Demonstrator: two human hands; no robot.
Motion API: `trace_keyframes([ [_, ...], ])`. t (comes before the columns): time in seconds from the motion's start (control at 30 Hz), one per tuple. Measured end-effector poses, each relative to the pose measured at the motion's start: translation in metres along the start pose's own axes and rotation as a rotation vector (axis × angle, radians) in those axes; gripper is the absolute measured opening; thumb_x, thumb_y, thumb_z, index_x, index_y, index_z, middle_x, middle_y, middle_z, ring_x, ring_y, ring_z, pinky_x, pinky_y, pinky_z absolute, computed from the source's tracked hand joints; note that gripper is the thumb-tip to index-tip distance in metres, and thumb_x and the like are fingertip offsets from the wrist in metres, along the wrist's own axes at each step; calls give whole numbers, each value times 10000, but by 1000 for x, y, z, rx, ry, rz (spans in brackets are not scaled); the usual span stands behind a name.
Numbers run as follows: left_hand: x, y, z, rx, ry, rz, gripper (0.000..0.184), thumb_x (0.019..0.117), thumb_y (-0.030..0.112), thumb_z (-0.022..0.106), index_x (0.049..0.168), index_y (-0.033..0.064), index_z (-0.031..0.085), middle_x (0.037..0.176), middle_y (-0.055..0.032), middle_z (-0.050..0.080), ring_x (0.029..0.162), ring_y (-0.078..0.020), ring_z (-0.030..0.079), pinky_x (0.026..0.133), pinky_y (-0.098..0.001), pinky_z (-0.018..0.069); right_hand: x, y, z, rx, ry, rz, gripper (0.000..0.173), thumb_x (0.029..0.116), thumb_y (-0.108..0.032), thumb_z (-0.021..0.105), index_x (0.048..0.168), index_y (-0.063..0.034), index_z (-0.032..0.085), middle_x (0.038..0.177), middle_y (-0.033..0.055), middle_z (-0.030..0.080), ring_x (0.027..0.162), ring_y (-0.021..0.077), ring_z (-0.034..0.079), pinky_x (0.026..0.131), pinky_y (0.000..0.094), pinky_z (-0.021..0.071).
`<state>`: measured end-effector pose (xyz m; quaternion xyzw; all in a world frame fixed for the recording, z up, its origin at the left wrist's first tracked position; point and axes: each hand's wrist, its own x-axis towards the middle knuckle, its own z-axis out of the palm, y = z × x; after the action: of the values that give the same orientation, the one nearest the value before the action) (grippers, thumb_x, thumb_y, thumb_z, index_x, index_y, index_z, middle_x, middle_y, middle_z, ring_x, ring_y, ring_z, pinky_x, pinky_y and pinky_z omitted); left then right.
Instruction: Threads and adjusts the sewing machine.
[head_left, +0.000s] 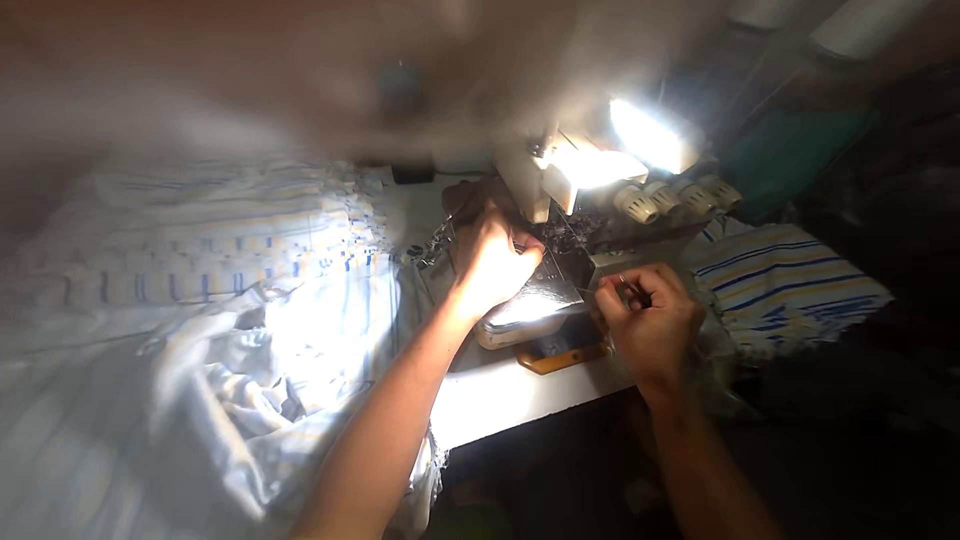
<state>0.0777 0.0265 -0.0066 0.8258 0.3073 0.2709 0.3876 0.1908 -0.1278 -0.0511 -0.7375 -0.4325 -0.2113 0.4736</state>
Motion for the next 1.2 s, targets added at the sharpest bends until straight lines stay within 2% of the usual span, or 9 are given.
trace_keyframes([
  [0.17,-1,3,-1,11,-12,-20,564,859,153,749,1310,12,441,952,-54,692,932,-144,665,903,-393,509,9,6,-11,-74,38,-46,150,821,-89,715,824,61,713,774,189,628,652,177,572,594,255,463],
  [0.3,-2,6,-1,14,-11,-28,567,860,141,737,1319,7,432,955,-69,681,934,-172,655,894,-411,502,14,-4,-16,323,-5,106,94,827,-93,673,817,0,685,803,-22,577,668,-82,502,600,59,422],
  [0.43,-4,10,-3,16,-11,-35,655,869,122,727,1397,-37,375,1019,-126,665,990,-219,645,928,-417,499,18,-21,-16,732,-164,329,144,834,-48,658,792,-184,682,686,-155,616,523,-70,487,492,110,416],
  [0.57,-5,12,-9,81,-2,-30,739,869,83,701,1468,-37,285,972,-145,686,945,-252,682,882,-442,534,19,-32,-13,1001,-331,496,209,873,-30,593,769,-176,703,548,-117,516,443,-40,394,446,123,349],
  [0.8,-7,18,-27,263,-6,-62,645,836,79,751,1375,-19,412,955,-163,663,908,-307,670,822,-483,532,28,-43,-7,1183,-410,652,294,951,-37,477,761,-152,668,538,-105,469,428,-45,363,423,110,317],
  [0.9,-7,18,-40,345,20,-101,612,818,63,765,1348,-32,474,1195,-233,601,1054,-365,635,892,-525,505,32,-48,-6,1209,-389,721,295,980,-19,449,790,-117,652,552,-86,466,421,-36,356,413,108,317],
  [1.0,-4,18,-57,409,5,-186,627,852,92,758,1385,-24,449,1194,-248,613,1144,-405,598,962,-563,460,35,-47,-4,1192,-416,752,260,1018,-29,438,883,-99,649,577,-71,471,419,-28,350,411,110,321],
  [1.13,19,-83,-40,652,551,180,651,649,429,783,1171,95,582,935,-119,644,831,-312,648,642,-519,505,38,-42,-2,1224,-466,803,253,1029,-34,422,1085,-46,669,588,-65,453,411,-31,354,401,99,337],
  [1.2,6,-68,-61,706,433,40,666,693,392,804,1204,25,587,932,-195,662,847,-381,670,657,-568,527,37,-41,-5,1208,-500,780,283,1030,-32,418,1161,-29,670,615,-55,472,427,-25,367,415,105,351],
])
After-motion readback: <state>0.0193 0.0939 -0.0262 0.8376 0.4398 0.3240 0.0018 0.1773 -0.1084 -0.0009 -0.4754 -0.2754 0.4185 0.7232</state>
